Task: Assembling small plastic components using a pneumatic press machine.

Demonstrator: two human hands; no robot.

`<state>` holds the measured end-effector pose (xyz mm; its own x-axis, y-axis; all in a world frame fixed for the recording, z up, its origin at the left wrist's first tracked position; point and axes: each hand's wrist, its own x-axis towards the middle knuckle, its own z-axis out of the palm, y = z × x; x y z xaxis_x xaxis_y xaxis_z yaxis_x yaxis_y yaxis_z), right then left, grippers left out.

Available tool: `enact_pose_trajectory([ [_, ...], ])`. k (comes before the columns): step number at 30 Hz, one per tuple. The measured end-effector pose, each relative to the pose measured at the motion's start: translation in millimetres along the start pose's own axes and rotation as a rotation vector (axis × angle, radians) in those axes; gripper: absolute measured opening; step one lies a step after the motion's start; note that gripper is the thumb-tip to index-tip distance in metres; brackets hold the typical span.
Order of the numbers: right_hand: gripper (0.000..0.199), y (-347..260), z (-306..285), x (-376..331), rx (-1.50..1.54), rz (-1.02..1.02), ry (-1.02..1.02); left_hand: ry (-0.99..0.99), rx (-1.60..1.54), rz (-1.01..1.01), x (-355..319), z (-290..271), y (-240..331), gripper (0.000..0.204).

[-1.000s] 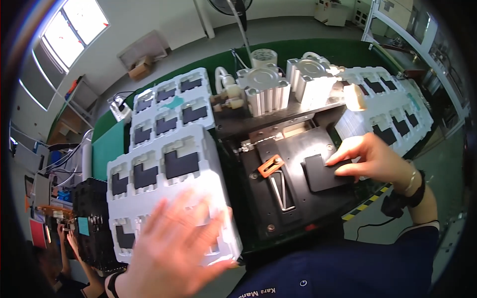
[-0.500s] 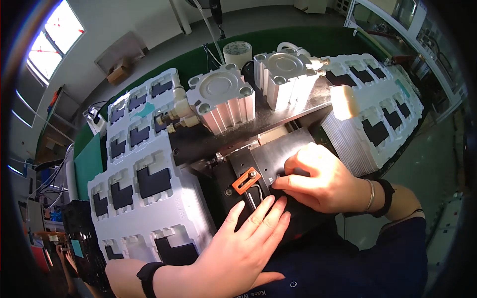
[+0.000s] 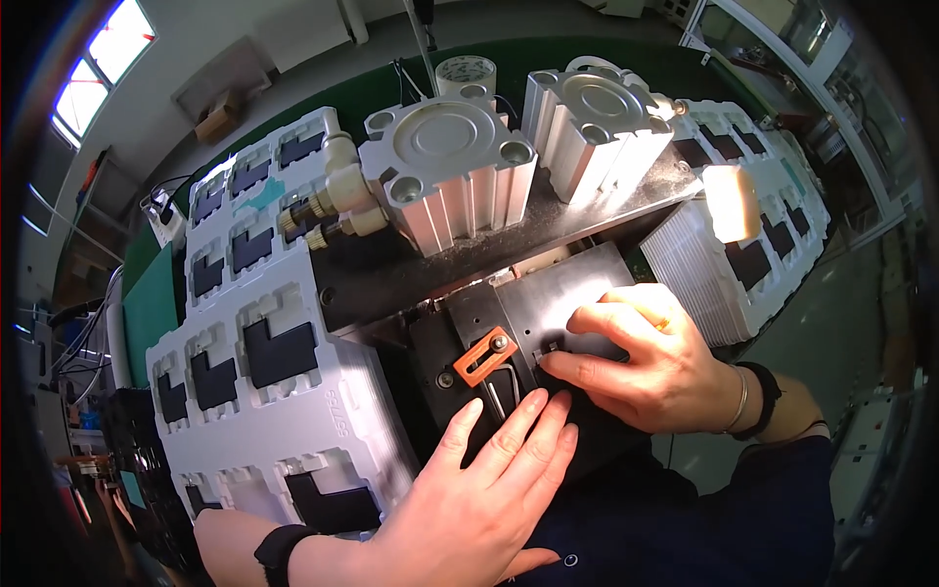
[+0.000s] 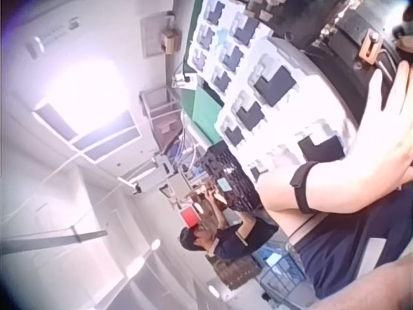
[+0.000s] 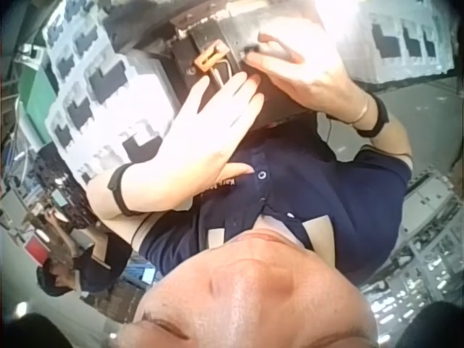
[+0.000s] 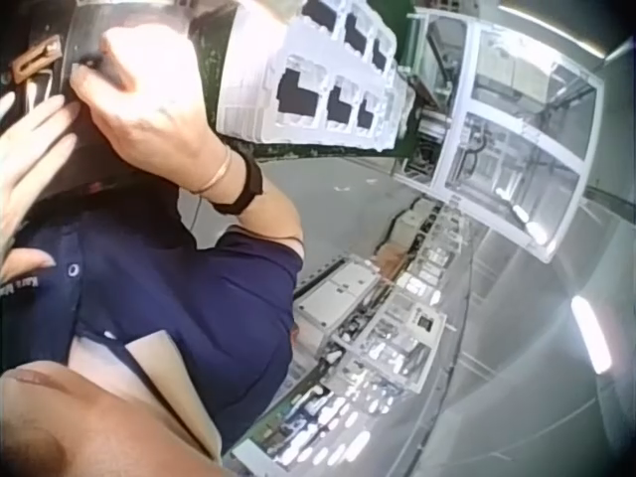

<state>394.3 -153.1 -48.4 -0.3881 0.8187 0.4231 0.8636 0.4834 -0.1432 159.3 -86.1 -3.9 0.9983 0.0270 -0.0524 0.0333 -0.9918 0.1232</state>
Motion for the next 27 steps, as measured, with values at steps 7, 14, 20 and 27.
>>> enact_pose_trajectory([
  [7,0.046,1,-7,-8,0.014,0.165,0.080,-0.161,-0.155,-0.011,4,-15,-4,0.088],
  [14,0.033,7,-12,-26,0.314,0.178,-0.056,-0.114,-0.166,-0.063,7,-19,-5,0.091],
  [20,0.032,32,6,6,0.302,0.127,0.068,-0.020,-0.170,-0.195,18,-10,-26,0.093],
  [27,0.028,34,7,10,0.324,0.152,0.033,-0.033,-0.220,-0.245,18,0,-35,0.091],
])
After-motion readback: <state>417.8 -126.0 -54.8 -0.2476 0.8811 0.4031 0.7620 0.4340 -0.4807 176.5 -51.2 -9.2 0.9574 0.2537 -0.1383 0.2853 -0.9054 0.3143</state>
